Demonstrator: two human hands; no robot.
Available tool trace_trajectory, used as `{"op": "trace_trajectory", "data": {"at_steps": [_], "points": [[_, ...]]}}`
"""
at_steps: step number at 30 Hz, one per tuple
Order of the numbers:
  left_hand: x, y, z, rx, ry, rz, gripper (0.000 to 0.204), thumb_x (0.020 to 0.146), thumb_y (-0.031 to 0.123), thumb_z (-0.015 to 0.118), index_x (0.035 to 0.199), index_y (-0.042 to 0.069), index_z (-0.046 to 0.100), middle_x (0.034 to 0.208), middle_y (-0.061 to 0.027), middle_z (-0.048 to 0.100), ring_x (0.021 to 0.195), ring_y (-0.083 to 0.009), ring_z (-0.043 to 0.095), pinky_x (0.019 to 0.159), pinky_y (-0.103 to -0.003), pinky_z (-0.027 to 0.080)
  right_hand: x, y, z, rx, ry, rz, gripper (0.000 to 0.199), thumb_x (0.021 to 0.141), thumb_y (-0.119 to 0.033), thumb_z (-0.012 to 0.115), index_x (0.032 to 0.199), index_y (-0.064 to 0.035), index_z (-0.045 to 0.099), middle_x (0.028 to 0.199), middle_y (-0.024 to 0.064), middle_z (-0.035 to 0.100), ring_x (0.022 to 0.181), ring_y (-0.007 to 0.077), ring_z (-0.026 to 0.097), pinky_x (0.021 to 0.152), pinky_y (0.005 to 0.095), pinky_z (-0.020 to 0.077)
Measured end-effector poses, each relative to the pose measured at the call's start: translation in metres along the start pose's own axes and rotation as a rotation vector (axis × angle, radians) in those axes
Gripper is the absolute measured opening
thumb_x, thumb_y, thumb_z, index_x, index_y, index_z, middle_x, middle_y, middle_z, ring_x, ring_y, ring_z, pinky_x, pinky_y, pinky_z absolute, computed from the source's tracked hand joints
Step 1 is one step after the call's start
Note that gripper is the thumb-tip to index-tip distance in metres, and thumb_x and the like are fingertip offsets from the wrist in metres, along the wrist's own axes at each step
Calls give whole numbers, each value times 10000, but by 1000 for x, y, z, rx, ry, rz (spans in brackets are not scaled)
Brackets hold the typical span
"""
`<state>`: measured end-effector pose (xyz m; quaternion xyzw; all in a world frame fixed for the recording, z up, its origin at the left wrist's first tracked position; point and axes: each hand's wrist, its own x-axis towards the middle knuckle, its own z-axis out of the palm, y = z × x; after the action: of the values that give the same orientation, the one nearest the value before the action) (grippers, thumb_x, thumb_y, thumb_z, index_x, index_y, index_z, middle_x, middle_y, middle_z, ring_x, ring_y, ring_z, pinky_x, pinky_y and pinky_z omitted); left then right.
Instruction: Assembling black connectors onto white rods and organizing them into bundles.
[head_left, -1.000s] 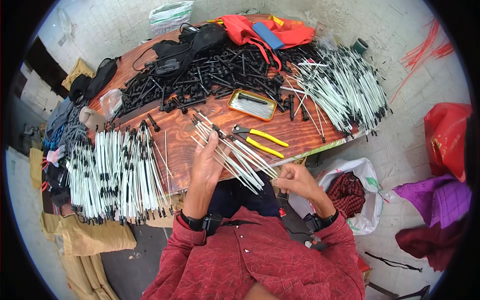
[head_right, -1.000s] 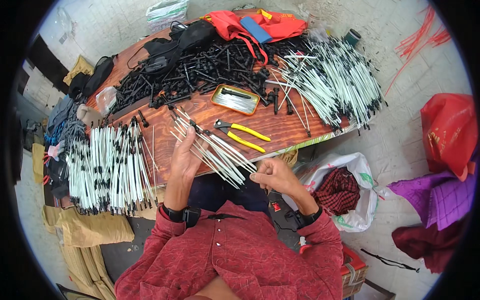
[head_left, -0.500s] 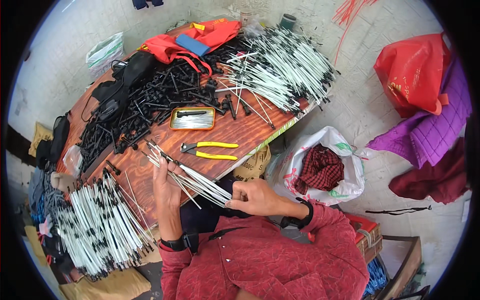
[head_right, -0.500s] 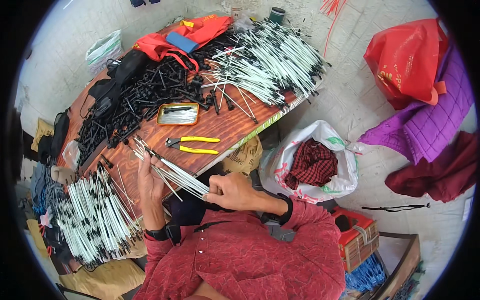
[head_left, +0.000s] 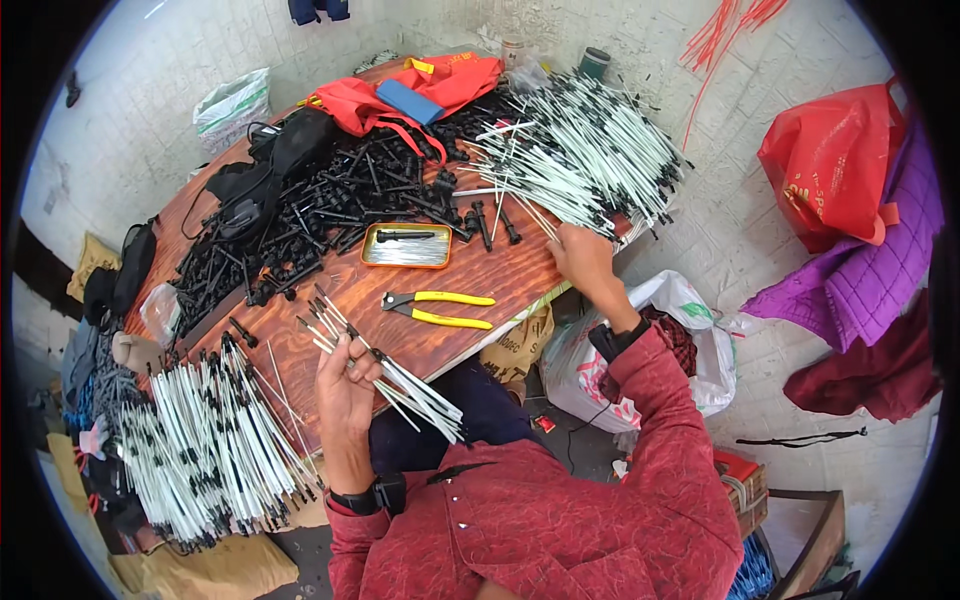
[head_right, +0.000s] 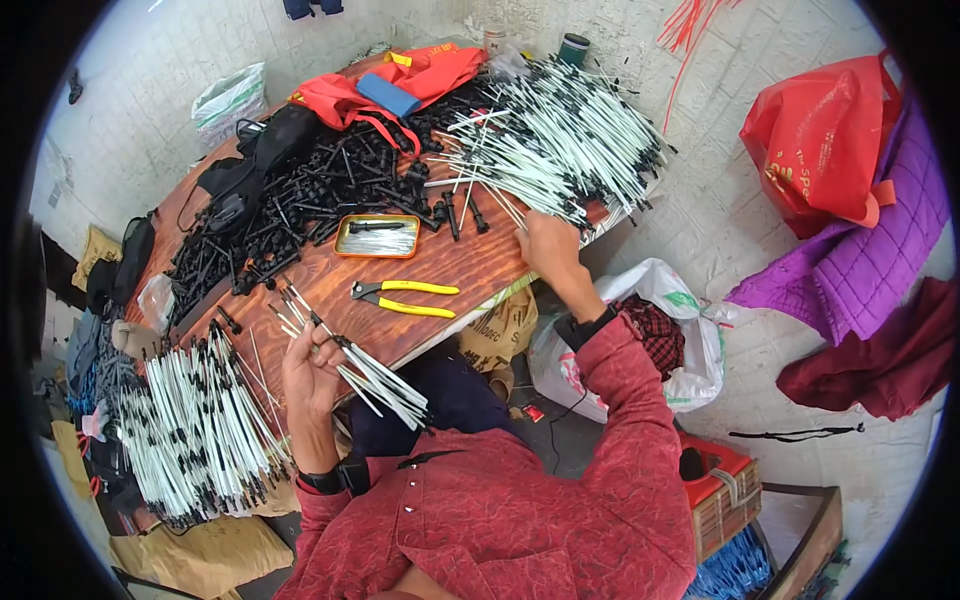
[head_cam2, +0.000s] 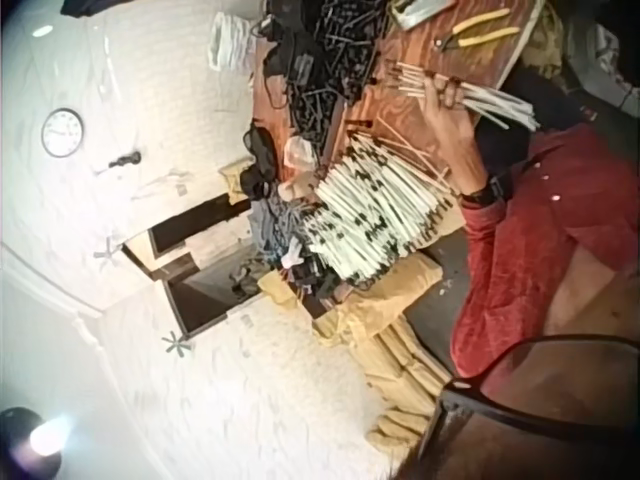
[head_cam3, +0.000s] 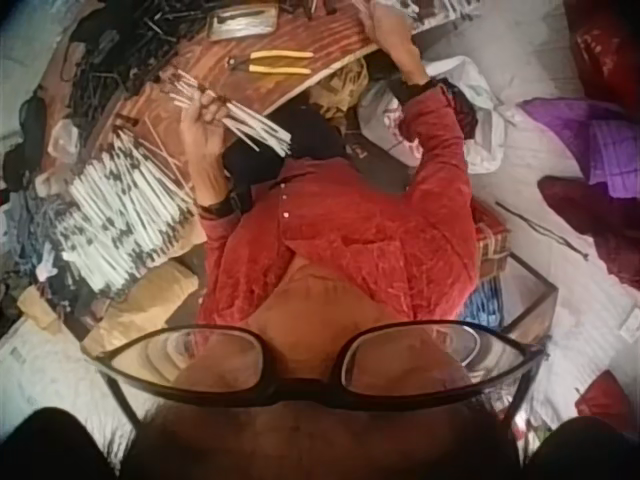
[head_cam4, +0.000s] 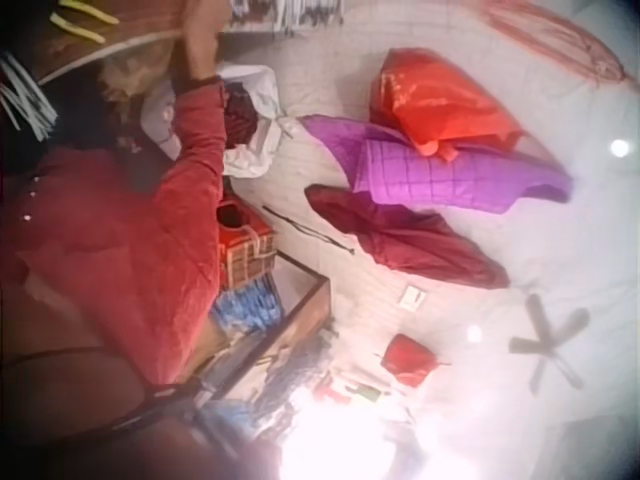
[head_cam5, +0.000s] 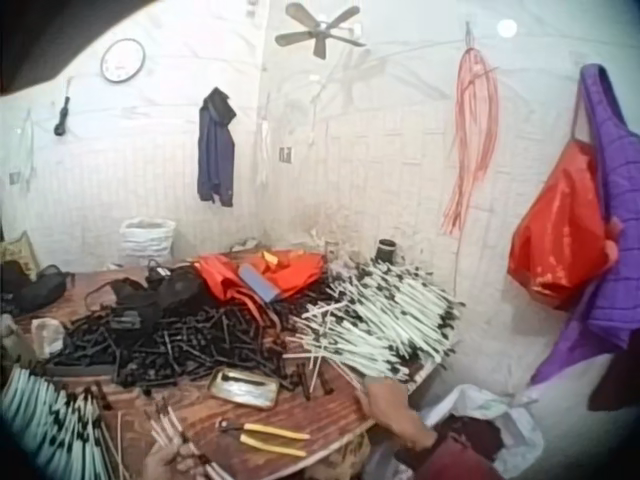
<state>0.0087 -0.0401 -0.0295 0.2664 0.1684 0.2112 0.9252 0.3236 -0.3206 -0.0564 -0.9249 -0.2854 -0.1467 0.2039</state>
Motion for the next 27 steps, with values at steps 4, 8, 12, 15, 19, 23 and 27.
{"op": "trace_trajectory", "data": {"at_steps": [4, 8, 12, 15, 19, 23, 27], "points": [[-5, 3, 13, 54, 25, -31, 69, 1097, 153, 521, 1049, 103, 521, 809, 30, 507, 621, -47, 418, 553, -216, 364, 34, 36, -4, 833, -214, 364, 317, 971, -331, 625, 895, -24, 651, 606, -14, 510, 552, 208, 551, 551, 360, 455], [-4, 4, 1, 17, -60, -76, 167, 1100, 157, 528, 1249, 104, 585, 747, 60, 444, 570, -19, 373, 512, -191, 324, 28, 6, -34, 1415, -451, 559, 307, 1064, -330, 506, 1030, -43, 612, 594, -105, 340, 477, 38, 247, 441, 256, 177], [-3, 4, 4, -57, -164, -121, 186, 1109, 177, 520, 1250, 96, 610, 691, 89, 404, 529, -7, 334, 472, -184, 300, 16, 10, -37, 1652, -555, 589, 261, 1092, -297, 478, 1038, -59, 567, 587, -110, 306, 479, 35, 248, 446, 250, 168], [-2, 4, -1, -93, -149, -126, 186, 1094, 159, 551, 1256, 87, 605, 744, 58, 475, 559, -16, 370, 492, -183, 324, 6, 0, -41, 1565, -678, 404, 205, 1082, -276, 544, 1015, -83, 567, 621, -108, 324, 505, 29, 264, 459, 237, 179], [5, -5, -4, -58, -57, -49, 169, 1051, 115, 614, 1217, 86, 610, 1013, -86, 691, 747, -111, 564, 605, -234, 484, -14, -20, -50, 1575, -833, 286, 206, 1030, -289, 656, 1011, -101, 575, 689, -85, 383, 552, 37, 297, 490, 232, 216], [8, -12, 2, -114, -55, -36, 157, 1036, 90, 630, 1192, 78, 616, 1052, -111, 710, 823, -153, 617, 694, -277, 572, -45, -48, -56, 1507, -916, 188, 185, 1002, -244, 664, 1027, -80, 583, 708, -59, 443, 563, 47, 380, 505, 246, 264], [8, -9, -9, -122, -71, -41, 143, 1047, 108, 622, 1187, 84, 617, 1021, -85, 686, 817, -141, 608, 683, -252, 556, -79, -56, -61, 1429, -1027, 232, 181, 981, -202, 645, 1032, -44, 574, 670, -48, 467, 561, 49, 431, 504, 248, 268]]}}
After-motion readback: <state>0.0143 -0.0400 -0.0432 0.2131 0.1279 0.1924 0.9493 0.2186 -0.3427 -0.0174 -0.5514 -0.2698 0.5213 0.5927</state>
